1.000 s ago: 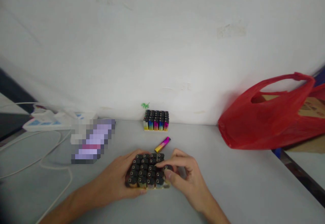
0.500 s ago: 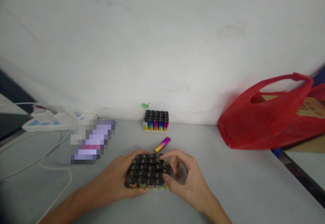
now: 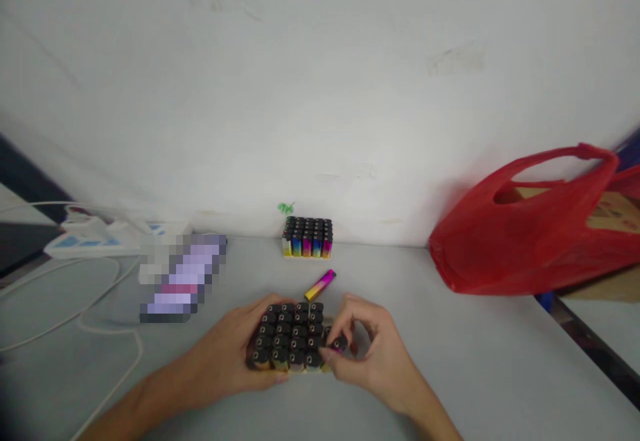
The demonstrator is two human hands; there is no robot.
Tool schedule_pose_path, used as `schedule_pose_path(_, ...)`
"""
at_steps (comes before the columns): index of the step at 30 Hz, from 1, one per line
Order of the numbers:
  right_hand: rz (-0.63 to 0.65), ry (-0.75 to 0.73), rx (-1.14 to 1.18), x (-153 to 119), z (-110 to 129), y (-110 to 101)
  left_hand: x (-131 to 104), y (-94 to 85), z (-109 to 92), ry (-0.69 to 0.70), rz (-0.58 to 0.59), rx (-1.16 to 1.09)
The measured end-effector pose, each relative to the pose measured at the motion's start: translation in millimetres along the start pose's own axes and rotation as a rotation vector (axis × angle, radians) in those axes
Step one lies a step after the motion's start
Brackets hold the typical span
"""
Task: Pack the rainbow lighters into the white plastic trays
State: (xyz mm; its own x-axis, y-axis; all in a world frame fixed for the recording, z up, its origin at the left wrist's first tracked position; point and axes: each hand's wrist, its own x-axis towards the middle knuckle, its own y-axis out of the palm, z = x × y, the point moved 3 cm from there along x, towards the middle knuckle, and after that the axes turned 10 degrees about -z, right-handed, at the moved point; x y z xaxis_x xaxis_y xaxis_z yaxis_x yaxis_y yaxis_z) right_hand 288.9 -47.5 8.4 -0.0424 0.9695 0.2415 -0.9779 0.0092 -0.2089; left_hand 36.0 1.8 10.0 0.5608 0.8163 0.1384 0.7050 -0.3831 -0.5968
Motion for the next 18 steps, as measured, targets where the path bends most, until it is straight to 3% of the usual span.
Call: schedule_pose_path(18,-0.048,-0.051,0.03,0.5,0.2,-2.1,-0.2,0.8,1.0,-0.013,0.005,-0.018)
